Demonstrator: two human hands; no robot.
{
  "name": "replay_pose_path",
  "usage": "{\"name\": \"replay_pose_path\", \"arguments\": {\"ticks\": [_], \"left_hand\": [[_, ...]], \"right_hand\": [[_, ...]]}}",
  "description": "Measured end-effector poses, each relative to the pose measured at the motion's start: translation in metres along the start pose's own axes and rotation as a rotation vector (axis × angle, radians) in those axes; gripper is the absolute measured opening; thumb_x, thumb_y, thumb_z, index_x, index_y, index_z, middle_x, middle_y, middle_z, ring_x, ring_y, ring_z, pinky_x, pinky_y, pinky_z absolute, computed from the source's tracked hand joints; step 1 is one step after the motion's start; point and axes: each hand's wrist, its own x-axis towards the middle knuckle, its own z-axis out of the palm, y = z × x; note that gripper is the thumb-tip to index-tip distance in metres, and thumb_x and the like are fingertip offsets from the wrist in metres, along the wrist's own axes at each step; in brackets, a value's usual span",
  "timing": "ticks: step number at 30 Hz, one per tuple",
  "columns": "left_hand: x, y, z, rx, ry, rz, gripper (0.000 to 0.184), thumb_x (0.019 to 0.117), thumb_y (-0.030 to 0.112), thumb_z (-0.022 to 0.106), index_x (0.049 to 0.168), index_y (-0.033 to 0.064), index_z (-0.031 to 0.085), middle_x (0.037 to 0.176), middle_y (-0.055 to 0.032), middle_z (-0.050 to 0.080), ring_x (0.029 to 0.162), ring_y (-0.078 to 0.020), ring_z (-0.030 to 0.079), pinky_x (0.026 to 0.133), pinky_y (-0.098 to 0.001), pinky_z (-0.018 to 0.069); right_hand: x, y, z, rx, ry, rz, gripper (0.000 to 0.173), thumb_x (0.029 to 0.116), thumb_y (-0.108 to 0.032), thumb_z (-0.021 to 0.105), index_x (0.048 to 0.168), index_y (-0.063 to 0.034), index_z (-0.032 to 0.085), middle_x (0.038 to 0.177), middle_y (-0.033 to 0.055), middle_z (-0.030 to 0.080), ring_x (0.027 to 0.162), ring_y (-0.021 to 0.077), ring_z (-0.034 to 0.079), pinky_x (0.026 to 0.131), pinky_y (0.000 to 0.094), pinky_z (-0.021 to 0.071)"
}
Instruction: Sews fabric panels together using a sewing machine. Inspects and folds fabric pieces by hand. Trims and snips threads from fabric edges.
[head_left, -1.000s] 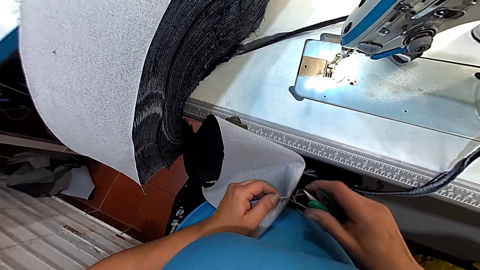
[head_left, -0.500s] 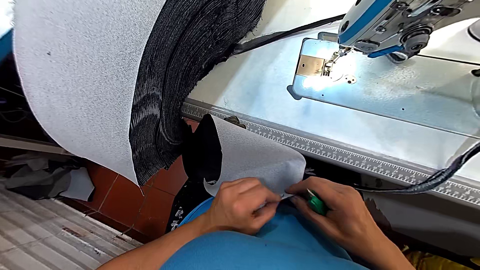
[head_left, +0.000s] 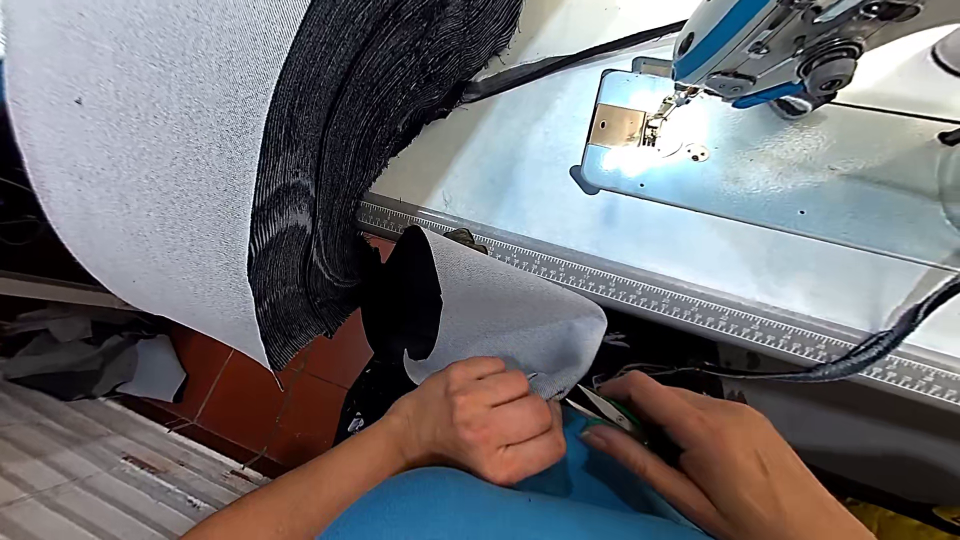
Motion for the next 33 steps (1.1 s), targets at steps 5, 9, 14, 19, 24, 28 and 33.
{"name": "replay_pose_path", "arguments": {"ticks": [5,9,14,19,24,28,33], "left_hand": [[-0.0001,0.0002,-0.0008,-0.002,-0.002,0.012,0.012,0.0991,0.002,0.056,0.095,0.0017,0.068,0.071,-0.0057,0.059,0.06,-0.0171,0.048,0.055,-0.0284,0.0383],[-0.0009,0.0002,-0.0007,-0.009,0.002,0.024,0.012,0.0989,0.002,0.057,0.095,0.002,0.068,0.072,-0.0057,0.06,0.06,-0.0169,0.048,0.055,-0.0287,0.0377],[-0.0008,0.001,0.0,-0.014,-0.008,0.029,0.012,0.0988,0.002,0.057,0.094,0.0025,0.068,0.071,-0.0052,0.06,0.06,-0.0169,0.048,0.055,-0.0287,0.0374],[-0.0012,0.0018,-0.0004,-0.023,-0.012,0.025,0.011,0.0983,0.002,0.058,0.094,0.0027,0.068,0.072,-0.0053,0.061,0.061,-0.0171,0.049,0.055,-0.0288,0.0377],[-0.0007,0.0022,-0.0006,-0.026,-0.012,0.027,0.011,0.0984,0.003,0.058,0.093,0.0029,0.068,0.072,-0.0054,0.061,0.061,-0.017,0.049,0.055,-0.0287,0.0377],[-0.0004,0.0025,-0.0002,-0.03,-0.012,0.03,0.011,0.0981,0.003,0.059,0.092,0.0029,0.068,0.071,-0.005,0.06,0.061,-0.017,0.049,0.055,-0.0287,0.0375],[-0.001,0.0025,0.0006,-0.028,-0.023,0.041,0.011,0.098,0.002,0.059,0.092,0.0028,0.068,0.07,-0.005,0.059,0.06,-0.0171,0.048,0.055,-0.0289,0.037]], "right_hand": [[0.0045,-0.002,0.0014,-0.175,0.04,-0.067,0.054,0.1038,-0.059,0.041,0.088,-0.0124,0.064,0.056,0.0005,0.05,0.046,0.0162,0.05,0.039,0.0309,0.0329],[0.0052,-0.0034,0.0013,-0.215,0.034,-0.074,0.055,0.104,-0.058,0.04,0.086,-0.0123,0.063,0.055,0.0008,0.049,0.046,0.017,0.05,0.039,0.0311,0.0323],[0.0063,-0.004,-0.0007,-0.262,0.018,-0.105,0.055,0.1031,-0.058,0.04,0.083,-0.013,0.062,0.052,-0.0003,0.047,0.043,0.0174,0.049,0.037,0.0314,0.0312],[0.0072,-0.0043,-0.0046,-0.265,-0.009,-0.116,0.054,0.1029,-0.058,0.041,0.083,-0.0127,0.062,0.052,-0.0001,0.047,0.043,0.0174,0.049,0.037,0.032,0.0305],[0.0066,-0.0047,-0.0056,-0.239,-0.02,-0.123,0.055,0.1035,-0.058,0.04,0.084,-0.0119,0.062,0.053,0.0005,0.047,0.043,0.0175,0.049,0.037,0.0323,0.0311],[0.0058,-0.004,-0.0041,-0.243,-0.019,-0.127,0.055,0.1034,-0.059,0.04,0.083,-0.012,0.061,0.052,0.0001,0.045,0.042,0.0177,0.048,0.037,0.0321,0.0305],[0.0064,-0.0053,-0.0024,-0.273,-0.029,-0.112,0.056,0.1021,-0.06,0.039,0.08,-0.0133,0.061,0.05,-0.0006,0.044,0.041,0.018,0.049,0.036,0.0329,0.0305]]}}
